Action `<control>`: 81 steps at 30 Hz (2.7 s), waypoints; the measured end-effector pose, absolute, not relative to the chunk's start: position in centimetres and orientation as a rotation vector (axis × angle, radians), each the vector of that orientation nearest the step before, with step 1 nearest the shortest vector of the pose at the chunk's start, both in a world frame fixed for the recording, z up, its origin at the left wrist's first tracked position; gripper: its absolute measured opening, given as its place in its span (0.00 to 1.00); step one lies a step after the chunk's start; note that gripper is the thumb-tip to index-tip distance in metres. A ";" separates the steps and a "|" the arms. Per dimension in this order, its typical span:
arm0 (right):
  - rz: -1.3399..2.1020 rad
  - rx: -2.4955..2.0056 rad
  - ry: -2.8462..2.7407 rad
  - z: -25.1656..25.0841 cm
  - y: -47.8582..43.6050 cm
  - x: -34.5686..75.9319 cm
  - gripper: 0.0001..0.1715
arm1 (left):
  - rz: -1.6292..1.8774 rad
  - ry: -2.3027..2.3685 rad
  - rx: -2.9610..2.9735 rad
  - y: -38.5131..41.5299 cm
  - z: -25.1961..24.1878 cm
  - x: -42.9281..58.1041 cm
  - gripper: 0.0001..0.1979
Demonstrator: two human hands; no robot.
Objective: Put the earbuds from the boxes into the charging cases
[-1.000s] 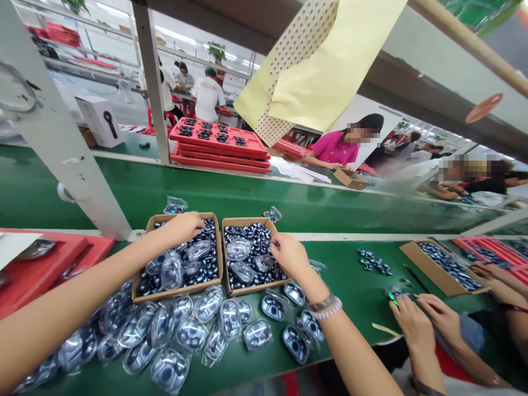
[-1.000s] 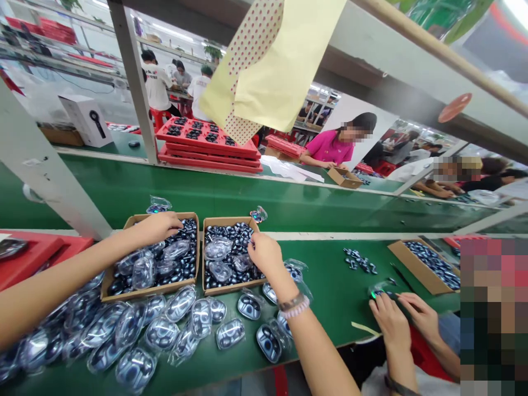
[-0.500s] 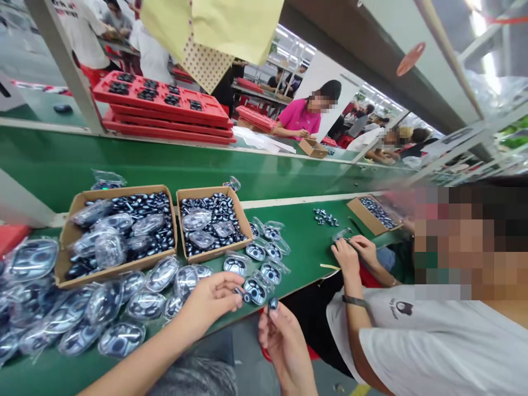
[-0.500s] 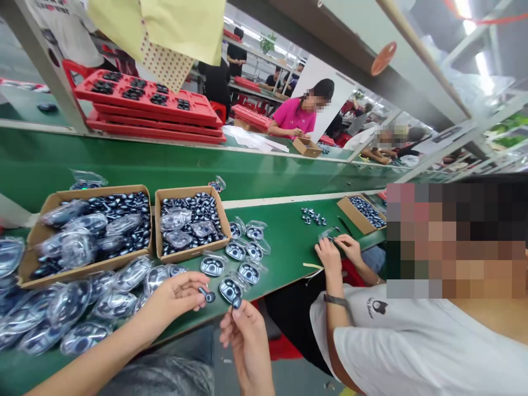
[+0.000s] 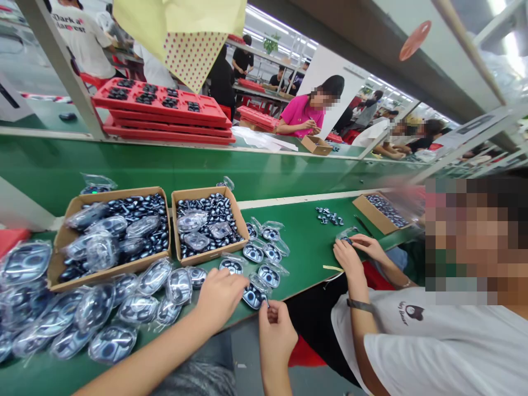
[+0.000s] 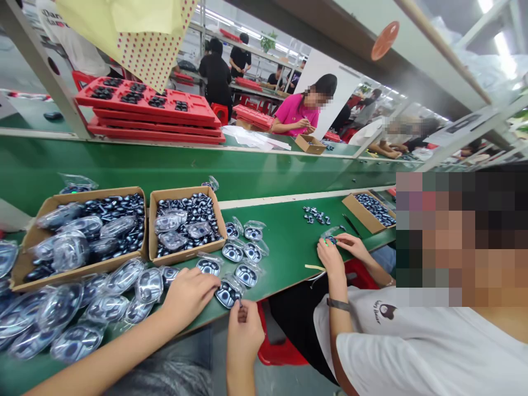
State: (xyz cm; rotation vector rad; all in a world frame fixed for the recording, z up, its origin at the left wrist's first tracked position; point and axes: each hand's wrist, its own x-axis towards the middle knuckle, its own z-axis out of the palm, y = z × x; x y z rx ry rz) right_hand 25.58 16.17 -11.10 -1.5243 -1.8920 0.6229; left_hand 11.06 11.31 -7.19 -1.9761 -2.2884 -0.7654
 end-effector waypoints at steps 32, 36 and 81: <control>0.394 -0.646 -2.710 -1.7 23.3 14.9 0.13 | -0.241 -2.770 -1.451 8.1 0.6 -7.8 0.16; 0.391 -0.503 -2.928 -1.6 25.8 5.8 0.14 | -0.167 -2.844 -1.552 9.5 -1.4 -13.0 0.15; 2.637 -0.162 -1.084 2.7 11.3 15.1 0.17 | -3.918 -1.852 -0.767 1.3 1.9 5.7 0.08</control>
